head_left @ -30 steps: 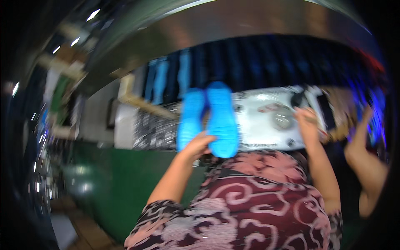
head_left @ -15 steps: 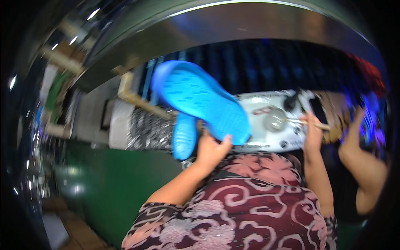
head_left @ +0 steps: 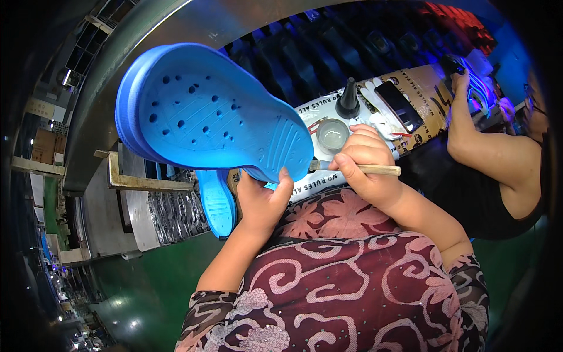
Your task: The person applies glue to shoe soles using a brush and places the soles onto a conveyor belt.
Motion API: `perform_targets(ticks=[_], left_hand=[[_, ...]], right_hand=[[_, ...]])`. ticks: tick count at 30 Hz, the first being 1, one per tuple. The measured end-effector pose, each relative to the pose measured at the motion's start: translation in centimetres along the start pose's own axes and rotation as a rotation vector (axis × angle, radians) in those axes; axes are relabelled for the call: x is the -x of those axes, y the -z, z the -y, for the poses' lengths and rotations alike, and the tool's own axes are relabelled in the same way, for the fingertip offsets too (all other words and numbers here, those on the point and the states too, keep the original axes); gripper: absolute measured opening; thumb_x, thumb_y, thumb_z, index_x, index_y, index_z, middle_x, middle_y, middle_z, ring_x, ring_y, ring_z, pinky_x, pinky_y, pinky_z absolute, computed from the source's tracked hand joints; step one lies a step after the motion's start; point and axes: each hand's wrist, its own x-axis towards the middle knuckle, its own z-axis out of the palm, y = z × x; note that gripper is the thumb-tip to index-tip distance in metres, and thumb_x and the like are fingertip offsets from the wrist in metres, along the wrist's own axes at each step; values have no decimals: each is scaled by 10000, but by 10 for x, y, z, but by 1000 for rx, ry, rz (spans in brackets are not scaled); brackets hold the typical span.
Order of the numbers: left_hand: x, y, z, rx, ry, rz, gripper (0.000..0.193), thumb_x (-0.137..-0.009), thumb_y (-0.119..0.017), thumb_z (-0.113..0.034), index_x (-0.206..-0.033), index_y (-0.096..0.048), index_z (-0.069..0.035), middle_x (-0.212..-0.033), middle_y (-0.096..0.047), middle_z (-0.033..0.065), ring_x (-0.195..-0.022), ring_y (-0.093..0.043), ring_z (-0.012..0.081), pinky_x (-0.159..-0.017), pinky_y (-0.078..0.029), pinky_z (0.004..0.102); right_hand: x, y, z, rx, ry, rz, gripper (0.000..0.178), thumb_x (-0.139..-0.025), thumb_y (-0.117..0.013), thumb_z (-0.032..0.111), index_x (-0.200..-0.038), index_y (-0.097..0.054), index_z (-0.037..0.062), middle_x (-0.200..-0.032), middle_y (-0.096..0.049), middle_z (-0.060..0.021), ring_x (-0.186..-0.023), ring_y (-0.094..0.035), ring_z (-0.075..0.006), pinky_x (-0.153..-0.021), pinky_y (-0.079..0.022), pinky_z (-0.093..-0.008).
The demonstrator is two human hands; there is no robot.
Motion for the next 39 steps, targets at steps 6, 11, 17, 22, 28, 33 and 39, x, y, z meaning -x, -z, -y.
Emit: perform_targets(ticks=[6,11,17,22,28,33,39], left_hand=[[0,2,6,-9,-86,13,334,-732,-651,-3,-1037,-528,53,-926,-640,135,-810,-639,195,-757,-499,307],[0,2,5,-58,-75,24,286,-725,-647,14,-991,-549,53,-893,-645,122,-768,-641,194,-719,-503,291],[0,-4,12,-1,-141,-34,307,-700,-651,45,-986,-540,62,-898,-617,129,-792,-625,200,-720,-499,298],[4,7,24,-118,-204,104,457,-752,-620,80,-1161,-417,77,-1031,-600,170,-904,-627,217,-826,-489,319],[6,3,22,-125,-191,90,406,-760,-627,71,-1124,-446,78,-1009,-609,169,-889,-630,213,-813,-493,316],[-1,-9,15,-94,-254,-58,185,-701,-668,32,-874,-605,19,-788,-636,102,-670,-622,177,-594,-487,275],[2,4,17,-202,-282,92,306,-755,-635,53,-1039,-520,62,-969,-624,143,-841,-622,191,-784,-485,306]], right_hand=[[1,-4,-6,107,-11,8,241,-831,-612,154,-604,-615,73,-593,-534,-51,-611,-512,-254,-771,-402,-372],[0,-4,-6,49,-11,21,195,-809,-636,147,-625,-629,82,-597,-536,-43,-615,-523,-244,-770,-406,-380],[1,-8,-12,134,30,10,153,-772,-679,166,-643,-633,96,-590,-533,-29,-619,-538,-235,-808,-413,-391],[0,-5,-10,90,70,0,134,-759,-696,166,-655,-639,104,-588,-534,-19,-602,-532,-218,-812,-409,-394],[2,-6,-13,123,52,61,160,-761,-699,177,-643,-630,94,-586,-541,-27,-591,-535,-224,-812,-415,-375],[-2,-12,-10,43,54,-3,198,-779,-685,179,-613,-628,88,-558,-539,-33,-549,-524,-229,-800,-423,-378],[2,-10,-11,79,44,60,240,-810,-655,196,-601,-619,82,-554,-538,-41,-550,-522,-226,-795,-421,-375]])
